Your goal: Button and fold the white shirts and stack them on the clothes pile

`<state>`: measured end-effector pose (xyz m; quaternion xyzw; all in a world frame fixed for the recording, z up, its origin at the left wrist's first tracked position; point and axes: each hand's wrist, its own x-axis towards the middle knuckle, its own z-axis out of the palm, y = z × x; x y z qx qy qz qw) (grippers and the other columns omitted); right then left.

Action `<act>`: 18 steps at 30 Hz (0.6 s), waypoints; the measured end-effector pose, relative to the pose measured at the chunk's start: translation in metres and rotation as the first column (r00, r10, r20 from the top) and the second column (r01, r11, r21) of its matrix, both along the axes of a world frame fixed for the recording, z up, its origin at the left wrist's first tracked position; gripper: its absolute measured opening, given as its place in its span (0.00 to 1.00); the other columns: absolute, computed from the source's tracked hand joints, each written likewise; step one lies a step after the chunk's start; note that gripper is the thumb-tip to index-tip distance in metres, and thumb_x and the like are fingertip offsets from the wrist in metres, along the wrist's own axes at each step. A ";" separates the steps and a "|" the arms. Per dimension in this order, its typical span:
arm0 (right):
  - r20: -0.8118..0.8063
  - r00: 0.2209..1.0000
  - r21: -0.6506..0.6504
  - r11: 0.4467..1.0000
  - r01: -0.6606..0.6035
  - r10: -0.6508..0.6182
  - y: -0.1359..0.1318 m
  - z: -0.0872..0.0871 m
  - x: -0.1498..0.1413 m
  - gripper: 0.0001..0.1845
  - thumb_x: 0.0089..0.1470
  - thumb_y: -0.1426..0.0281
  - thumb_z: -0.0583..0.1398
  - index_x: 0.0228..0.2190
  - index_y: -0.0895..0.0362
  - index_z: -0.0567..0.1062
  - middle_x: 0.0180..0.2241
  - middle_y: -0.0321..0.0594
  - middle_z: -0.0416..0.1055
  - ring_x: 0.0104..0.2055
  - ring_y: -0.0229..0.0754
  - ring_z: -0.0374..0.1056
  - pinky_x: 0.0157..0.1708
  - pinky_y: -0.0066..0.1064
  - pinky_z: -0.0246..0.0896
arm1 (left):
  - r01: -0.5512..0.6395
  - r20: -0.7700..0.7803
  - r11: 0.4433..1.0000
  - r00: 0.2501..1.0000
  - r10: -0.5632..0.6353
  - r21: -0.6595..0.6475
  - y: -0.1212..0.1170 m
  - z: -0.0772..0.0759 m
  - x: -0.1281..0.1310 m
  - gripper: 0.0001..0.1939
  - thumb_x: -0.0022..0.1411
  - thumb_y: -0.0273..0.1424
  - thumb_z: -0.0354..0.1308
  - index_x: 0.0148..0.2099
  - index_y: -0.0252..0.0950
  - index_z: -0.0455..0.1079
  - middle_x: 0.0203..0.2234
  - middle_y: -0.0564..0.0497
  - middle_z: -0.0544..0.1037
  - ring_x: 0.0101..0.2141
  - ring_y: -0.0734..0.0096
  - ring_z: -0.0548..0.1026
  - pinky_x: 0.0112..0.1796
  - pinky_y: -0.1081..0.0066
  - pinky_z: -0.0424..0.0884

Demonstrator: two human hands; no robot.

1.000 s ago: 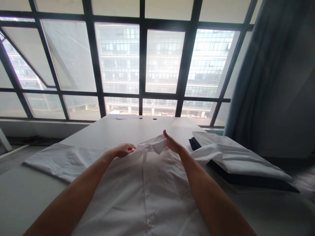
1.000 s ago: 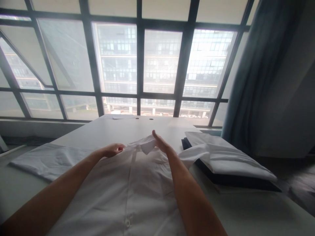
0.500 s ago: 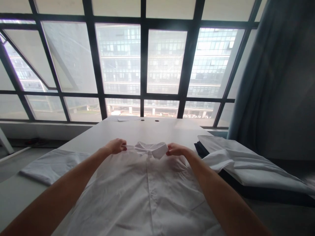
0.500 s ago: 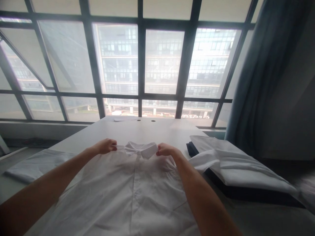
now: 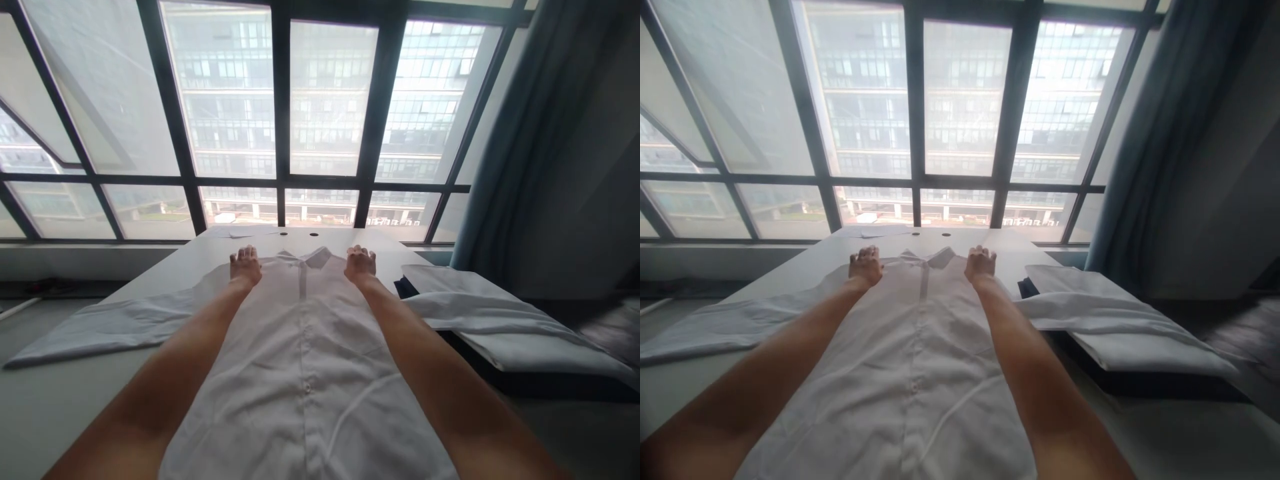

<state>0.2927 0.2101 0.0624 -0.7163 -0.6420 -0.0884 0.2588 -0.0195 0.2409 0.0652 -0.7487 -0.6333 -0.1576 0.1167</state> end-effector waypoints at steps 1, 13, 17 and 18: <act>-0.060 0.998 -0.058 0.998 -0.034 0.031 -0.006 -0.011 -0.005 0.12 0.54 0.76 0.62 0.42 0.60 0.76 0.50 0.60 0.70 0.57 0.62 0.62 0.61 0.54 0.44 | 0.036 -0.024 0.998 0.999 -0.037 -0.059 -0.008 -0.007 0.002 0.23 0.70 0.31 0.50 0.64 0.30 0.65 0.63 0.31 0.65 0.63 0.44 0.63 0.60 0.50 0.58; -0.162 0.986 -0.511 0.850 -0.127 0.050 -0.057 -0.081 -0.029 0.38 0.65 0.48 0.54 0.67 0.54 0.60 0.73 0.53 0.40 0.73 0.63 0.32 0.64 0.70 0.27 | 0.252 0.014 0.845 0.960 -0.278 -0.472 -0.062 -0.079 -0.031 0.36 0.72 0.53 0.36 0.74 0.43 0.48 0.73 0.42 0.43 0.72 0.49 0.40 0.63 0.33 0.39; -0.029 0.997 -0.575 0.815 -0.070 0.064 -0.032 -0.081 -0.022 0.41 0.67 0.45 0.43 0.72 0.52 0.48 0.74 0.46 0.31 0.74 0.57 0.27 0.65 0.68 0.25 | 0.229 -0.010 0.860 0.965 -0.263 -0.457 -0.033 -0.084 -0.025 0.37 0.72 0.55 0.34 0.75 0.45 0.46 0.74 0.44 0.42 0.72 0.50 0.40 0.64 0.34 0.38; -0.014 0.998 -0.577 0.815 -0.059 0.062 -0.026 -0.082 -0.020 0.41 0.67 0.45 0.42 0.72 0.52 0.47 0.74 0.45 0.31 0.74 0.57 0.27 0.65 0.67 0.25 | 0.228 -0.011 0.861 0.965 -0.261 -0.454 -0.027 -0.085 -0.023 0.37 0.72 0.55 0.34 0.75 0.46 0.46 0.74 0.45 0.43 0.72 0.50 0.40 0.64 0.34 0.38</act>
